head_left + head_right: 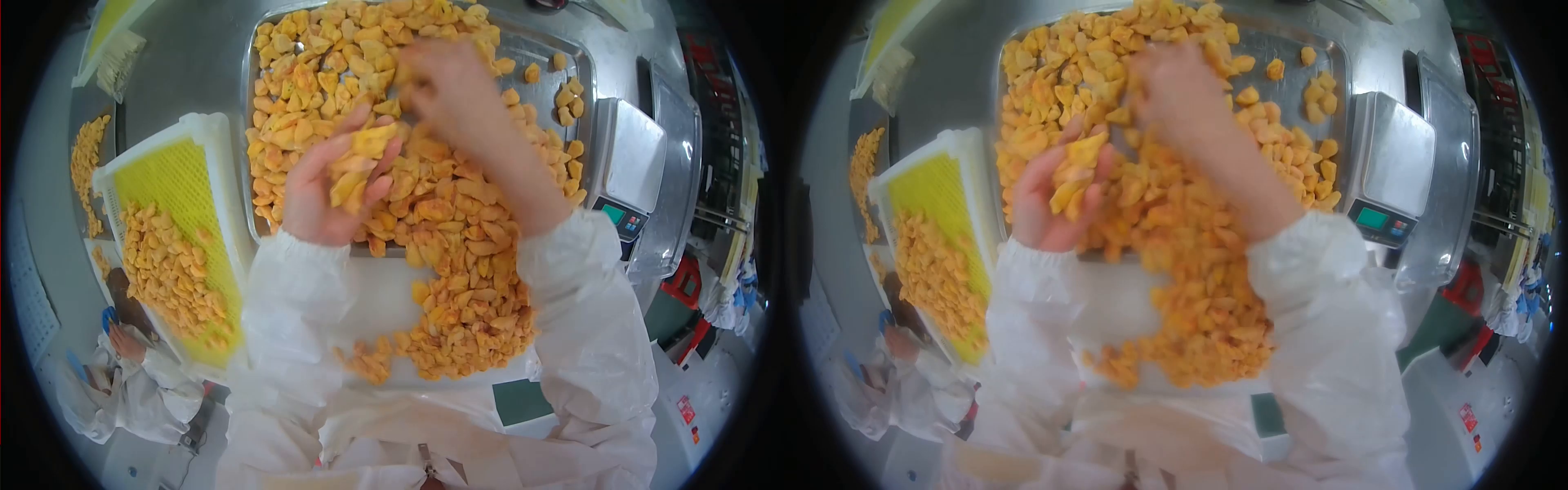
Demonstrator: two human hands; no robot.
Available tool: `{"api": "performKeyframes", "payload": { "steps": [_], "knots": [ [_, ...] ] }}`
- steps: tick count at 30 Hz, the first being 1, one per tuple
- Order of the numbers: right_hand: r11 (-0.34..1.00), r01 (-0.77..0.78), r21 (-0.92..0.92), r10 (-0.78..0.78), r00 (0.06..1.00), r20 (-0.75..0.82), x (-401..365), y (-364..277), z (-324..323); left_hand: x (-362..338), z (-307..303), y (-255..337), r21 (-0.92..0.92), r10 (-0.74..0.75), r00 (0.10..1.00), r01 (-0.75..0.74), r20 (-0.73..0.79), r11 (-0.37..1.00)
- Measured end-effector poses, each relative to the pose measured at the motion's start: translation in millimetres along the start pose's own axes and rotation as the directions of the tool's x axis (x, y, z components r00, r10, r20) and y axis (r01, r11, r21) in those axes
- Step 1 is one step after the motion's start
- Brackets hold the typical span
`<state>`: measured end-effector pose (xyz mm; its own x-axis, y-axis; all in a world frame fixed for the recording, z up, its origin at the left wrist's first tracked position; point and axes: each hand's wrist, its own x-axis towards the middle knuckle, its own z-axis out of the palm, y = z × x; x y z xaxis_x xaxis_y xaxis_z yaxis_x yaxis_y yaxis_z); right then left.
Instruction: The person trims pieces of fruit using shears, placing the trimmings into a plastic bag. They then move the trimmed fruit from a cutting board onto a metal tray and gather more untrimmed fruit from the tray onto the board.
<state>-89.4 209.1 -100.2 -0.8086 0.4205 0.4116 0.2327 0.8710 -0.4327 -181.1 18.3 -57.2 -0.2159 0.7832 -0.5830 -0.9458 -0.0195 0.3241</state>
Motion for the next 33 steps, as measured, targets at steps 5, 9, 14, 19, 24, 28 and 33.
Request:
{"api": "performKeyframes", "payload": {
  "steps": [5,9,14,19,24,28,33],
  "knots": [
    [0.965,-0.251,0.075,0.255,0.966,-0.037,13.9,-16.3,-18.9,-14.6,-1.7,12.1,-0.064,0.061,0.998,-0.061,0.000,0.996],
    [0.976,-0.216,-0.016,0.212,0.968,-0.133,45.5,17.6,-21.1,-12.5,-15.0,11.5,0.022,-0.010,1.000,0.011,-0.018,1.000],
    [0.824,-0.416,0.385,0.437,0.899,0.037,22.8,-23.1,-24.2,-10.0,-6.2,7.5,0.098,-0.003,0.993,0.014,-0.116,0.995],
    [0.997,0.019,0.074,-0.010,0.993,-0.120,17.1,-32.8,7.6,-3.2,-23.3,6.0,-0.196,0.042,0.999,-0.047,-0.029,0.980],
    [0.987,0.047,-0.156,-0.037,0.997,0.069,6.8,-28.7,15.6,-22.3,-40.1,16.2,-0.332,0.075,0.995,-0.050,0.062,0.942],
    [0.998,0.045,-0.034,-0.024,0.887,0.460,-35.8,-86.1,-36.9,-34.0,-40.2,23.7,-0.415,0.126,0.990,-0.140,-0.062,0.899],
    [0.970,-0.243,0.015,0.192,0.805,0.562,31.2,-58.6,-34.3,-40.8,-53.6,22.9,-0.431,0.110,0.987,-0.151,-0.120,0.889]
  ]
}}
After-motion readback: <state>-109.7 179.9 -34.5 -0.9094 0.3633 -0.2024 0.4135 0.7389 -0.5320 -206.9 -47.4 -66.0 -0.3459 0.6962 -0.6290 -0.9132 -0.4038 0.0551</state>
